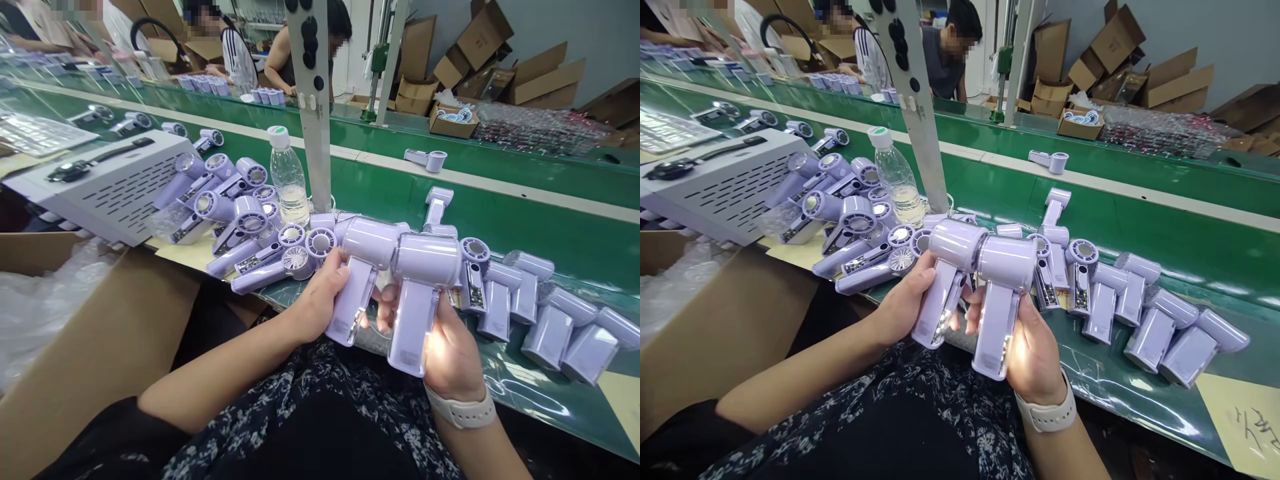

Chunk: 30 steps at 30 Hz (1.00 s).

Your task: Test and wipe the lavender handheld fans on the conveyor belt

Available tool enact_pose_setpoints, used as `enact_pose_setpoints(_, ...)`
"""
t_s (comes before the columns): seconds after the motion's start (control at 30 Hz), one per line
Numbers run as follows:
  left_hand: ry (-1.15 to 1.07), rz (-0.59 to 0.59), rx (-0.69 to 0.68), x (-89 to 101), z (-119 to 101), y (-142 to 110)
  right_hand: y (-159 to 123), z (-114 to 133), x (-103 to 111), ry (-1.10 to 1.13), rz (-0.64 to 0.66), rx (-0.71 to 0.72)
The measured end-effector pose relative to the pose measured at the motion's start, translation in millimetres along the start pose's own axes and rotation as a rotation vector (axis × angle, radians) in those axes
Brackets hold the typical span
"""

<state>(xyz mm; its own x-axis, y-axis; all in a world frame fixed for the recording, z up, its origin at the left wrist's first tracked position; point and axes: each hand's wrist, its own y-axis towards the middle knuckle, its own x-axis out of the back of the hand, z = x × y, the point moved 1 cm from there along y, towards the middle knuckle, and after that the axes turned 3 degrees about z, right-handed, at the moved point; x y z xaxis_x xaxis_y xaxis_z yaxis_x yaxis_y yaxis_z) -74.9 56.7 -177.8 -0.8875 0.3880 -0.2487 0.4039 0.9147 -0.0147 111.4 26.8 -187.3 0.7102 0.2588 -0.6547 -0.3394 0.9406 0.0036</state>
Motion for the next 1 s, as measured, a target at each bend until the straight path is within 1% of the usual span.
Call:
enact_pose_setpoints(0.1, 0.005, 0.064, -0.072, -0.8, -6, -7, -4, 2, 0, -0.025, -0.119, 0.043)
enact_pose_setpoints(0.17, -0.032, 0.108, -0.091, -3.7, -13, -11, -6, 4, 1, -0.03, -0.174, 0.065)
enact_pose_setpoints(0.27, -0.103, 0.121, -0.116, -8.0, -21, -11, -4, 6, -1, -0.016, -0.228, 0.093)
enact_pose_setpoints(0.33, -0.152, 0.159, -0.081, -9.7, -22, -7, -2, 8, -4, 0.01, -0.222, 0.084)
enact_pose_setpoints(0.4, -0.208, 0.201, -0.002, -9.8, -19, -3, 1, 9, -7, 0.041, -0.176, 0.044)
enact_pose_setpoints(0.47, -0.232, 0.195, 0.07, -8.9, -14, 1, 3, 10, -11, 0.072, -0.135, 0.006)
enact_pose_setpoints(0.57, -0.195, 0.124, 0.078, -7.9, -10, 3, 3, 12, -13, 0.096, -0.115, 0.005)
enact_pose_setpoints(0.6, -0.198, 0.122, 0.075, -8.3, -10, 3, 2, 12, -14, 0.094, -0.107, 0.01)
enact_pose_setpoints(0.67, -0.254, 0.163, 0.072, -9.6, -12, 2, 1, 14, -14, 0.086, -0.103, 0.038)
enact_pose_setpoints(0.77, -0.34, 0.232, 0.076, -9.6, -18, 0, 0, 17, -12, 0.094, -0.119, 0.093)
enact_pose_setpoints(0.9, -0.337, 0.243, 0.091, -6.5, -22, -1, -2, 19, -5, 0.092, -0.131, 0.142)
enact_pose_setpoints(1.0, -0.293, 0.228, 0.077, -5.7, -20, -1, -2, 16, 0, 0.06, -0.266, 0.191)
